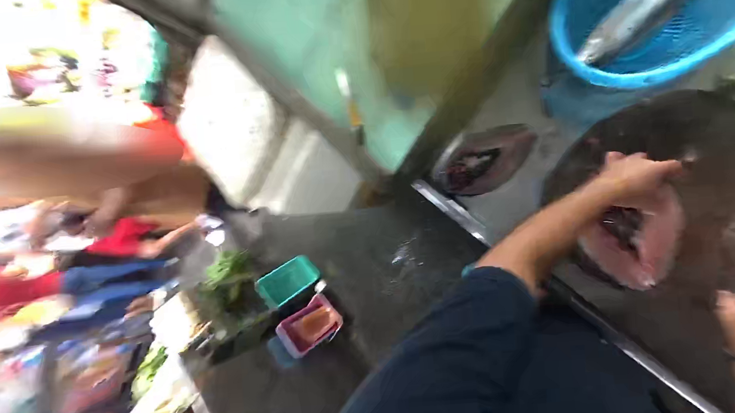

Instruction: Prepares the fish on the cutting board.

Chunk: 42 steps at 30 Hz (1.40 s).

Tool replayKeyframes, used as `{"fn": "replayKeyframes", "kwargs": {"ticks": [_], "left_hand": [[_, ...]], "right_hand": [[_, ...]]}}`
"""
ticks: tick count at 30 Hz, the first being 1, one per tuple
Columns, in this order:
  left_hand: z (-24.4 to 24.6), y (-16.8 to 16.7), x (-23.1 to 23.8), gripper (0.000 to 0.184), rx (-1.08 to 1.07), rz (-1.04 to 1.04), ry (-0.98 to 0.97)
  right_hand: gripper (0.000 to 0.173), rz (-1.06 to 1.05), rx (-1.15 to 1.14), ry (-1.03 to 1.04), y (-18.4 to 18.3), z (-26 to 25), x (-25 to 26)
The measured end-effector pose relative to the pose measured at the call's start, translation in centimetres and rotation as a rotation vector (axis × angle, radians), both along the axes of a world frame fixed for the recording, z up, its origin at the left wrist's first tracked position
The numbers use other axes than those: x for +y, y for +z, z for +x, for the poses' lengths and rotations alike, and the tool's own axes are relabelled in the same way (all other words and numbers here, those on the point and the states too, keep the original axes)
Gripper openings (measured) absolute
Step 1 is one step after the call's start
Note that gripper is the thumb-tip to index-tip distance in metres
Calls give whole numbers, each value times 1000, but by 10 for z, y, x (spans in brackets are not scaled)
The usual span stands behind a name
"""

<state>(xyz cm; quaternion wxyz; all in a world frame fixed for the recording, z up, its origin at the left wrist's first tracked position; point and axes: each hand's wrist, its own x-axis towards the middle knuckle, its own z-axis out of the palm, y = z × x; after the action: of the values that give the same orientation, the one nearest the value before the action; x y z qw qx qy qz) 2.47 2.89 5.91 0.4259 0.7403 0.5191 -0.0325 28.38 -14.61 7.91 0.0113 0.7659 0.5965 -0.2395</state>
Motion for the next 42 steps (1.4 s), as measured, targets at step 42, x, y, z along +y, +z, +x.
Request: {"fn": "replayKeyframes", "kwargs": {"ticks": [42], "left_hand": [[7, -57, 29, 72, -30, -8, -230]], "right_hand": [[31, -203, -174, 219, 29, -101, 83]]}}
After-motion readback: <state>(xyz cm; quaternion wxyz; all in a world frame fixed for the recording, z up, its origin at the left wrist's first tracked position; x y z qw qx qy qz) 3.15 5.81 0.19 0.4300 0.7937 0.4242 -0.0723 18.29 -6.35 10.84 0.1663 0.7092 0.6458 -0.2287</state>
